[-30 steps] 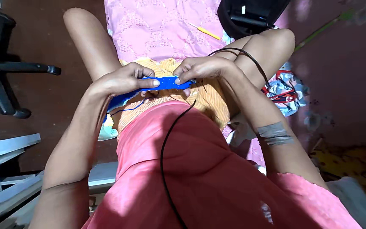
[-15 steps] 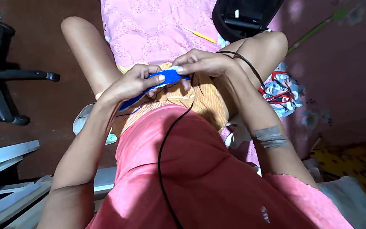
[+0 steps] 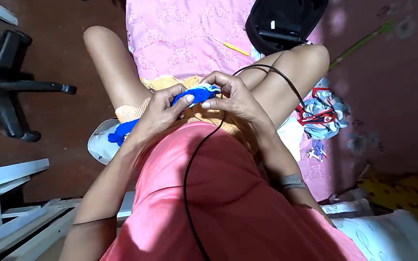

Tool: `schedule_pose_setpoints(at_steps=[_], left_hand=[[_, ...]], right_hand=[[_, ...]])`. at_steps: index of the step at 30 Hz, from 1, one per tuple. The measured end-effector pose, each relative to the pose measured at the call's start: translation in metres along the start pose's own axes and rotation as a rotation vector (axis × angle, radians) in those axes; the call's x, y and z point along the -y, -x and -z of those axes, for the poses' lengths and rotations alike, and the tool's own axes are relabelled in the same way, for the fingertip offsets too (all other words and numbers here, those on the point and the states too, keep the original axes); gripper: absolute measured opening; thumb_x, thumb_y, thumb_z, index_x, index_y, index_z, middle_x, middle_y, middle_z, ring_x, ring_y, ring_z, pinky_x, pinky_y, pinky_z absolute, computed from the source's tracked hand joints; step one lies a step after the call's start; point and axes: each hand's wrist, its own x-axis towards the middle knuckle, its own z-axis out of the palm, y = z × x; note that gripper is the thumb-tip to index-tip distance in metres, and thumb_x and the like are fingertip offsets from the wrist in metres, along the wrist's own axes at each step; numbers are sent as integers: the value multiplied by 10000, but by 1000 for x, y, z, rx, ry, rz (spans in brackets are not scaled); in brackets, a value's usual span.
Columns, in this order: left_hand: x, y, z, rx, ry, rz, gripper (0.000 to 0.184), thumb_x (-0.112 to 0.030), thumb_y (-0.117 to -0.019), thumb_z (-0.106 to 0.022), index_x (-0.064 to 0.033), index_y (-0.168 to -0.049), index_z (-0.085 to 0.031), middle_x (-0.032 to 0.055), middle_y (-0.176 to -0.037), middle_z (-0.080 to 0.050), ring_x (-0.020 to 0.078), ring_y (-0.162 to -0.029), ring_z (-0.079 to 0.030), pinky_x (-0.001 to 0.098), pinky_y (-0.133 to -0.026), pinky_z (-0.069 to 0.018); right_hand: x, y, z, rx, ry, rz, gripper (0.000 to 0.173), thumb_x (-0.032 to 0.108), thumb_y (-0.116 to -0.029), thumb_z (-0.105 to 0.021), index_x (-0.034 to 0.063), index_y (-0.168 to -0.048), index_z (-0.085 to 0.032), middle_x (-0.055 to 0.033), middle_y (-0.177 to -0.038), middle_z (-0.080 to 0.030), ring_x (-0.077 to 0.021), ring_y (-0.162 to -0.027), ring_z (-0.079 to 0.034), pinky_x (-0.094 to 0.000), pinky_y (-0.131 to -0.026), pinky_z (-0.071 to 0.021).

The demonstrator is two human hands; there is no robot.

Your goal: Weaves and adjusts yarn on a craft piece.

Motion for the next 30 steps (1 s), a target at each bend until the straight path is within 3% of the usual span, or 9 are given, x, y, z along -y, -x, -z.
schedule_pose_setpoints(at_steps=[3, 7, 10, 13, 16, 19, 23, 26, 30], left_hand=[[1, 1, -1, -4, 50, 18, 151, -183, -1043, -540, -86, -960, -620, -110, -695, -573, -58, -595, -542, 115, -573, -463], [2, 1, -4, -5, 13, 23, 150, -190, -1026, -575, -91, -927, -628, -105, -660, -562, -64, -548, -508, 112, -519, -428], [4, 0, -3, 51, -47, 48, 179, -232, -1011, -600, -93, -906, -640, -100, -651, -544, -63, -542, -485, 124, -516, -405], [1, -2, -4, 114, -18, 86, 151, -214, -1007, -610, -82, -972, -676, -93, -678, -585, -63, -550, -508, 115, -511, -421], [1, -4, -7, 73, -10, 70, 153, -208, -1009, -607, -83, -969, -686, -94, -672, -586, -61, -536, -496, 116, -501, -411], [3, -5, -8, 30, 14, 74, 165, -208, -1021, -592, -90, -940, -673, -91, -657, -587, -51, -512, -497, 128, -482, -418], [2, -6, -8, -5, -15, 91, 187, -213, -1019, -595, -105, -874, -644, -89, -639, -568, -45, -507, -491, 135, -476, -407], [1, -6, -11, -19, -81, 111, 196, -230, -1007, -601, -102, -866, -648, -80, -652, -564, -34, -544, -498, 161, -518, -411], [1, -7, -15, -41, -111, 119, 209, -233, -1009, -609, -96, -852, -632, -69, -622, -535, -19, -512, -473, 170, -496, -392]], right_hand=[[-1, 0, -5, -64, -8, -27, 228, -12, -867, -707, -50, -1078, -631, -74, -1012, -686, -62, -906, -670, -233, -826, -575], [-5, 2, -5, -48, 77, -56, 333, 22, -874, -719, -58, -1179, -611, -106, -1082, -672, -86, -935, -675, -247, -825, -585], [-11, 6, -4, -77, 10, -95, 110, 1, -898, -673, -17, -997, -628, -33, -856, -676, -57, -737, -662, -243, -701, -588], [-14, 11, 0, -49, -148, -187, 57, -7, -924, -622, 9, -975, -605, -14, -786, -684, -70, -656, -671, -246, -640, -599], [-20, 15, 4, 16, -304, -203, 136, 36, -963, -576, 1, -1093, -592, -53, -848, -720, -109, -696, -697, -271, -663, -605], [-22, 17, 10, 64, -325, -173, 328, 69, -968, -546, -26, -1283, -538, -92, -1026, -703, -125, -816, -692, -291, -749, -600], [-19, 18, 11, 58, -167, -114, 380, 42, -934, -553, -68, -1297, -536, -110, -1155, -661, -118, -963, -674, -299, -859, -585], [-13, 17, 4, -20, 107, -107, 363, 101, -940, -604, -58, -1266, -597, -104, -1136, -674, -94, -981, -665, -266, -853, -574], [-13, 14, -3, -105, 375, -128, 229, 120, -980, -613, 18, -1170, -690, -71, -1031, -719, -93, -916, -686, -310, -835, -577]])
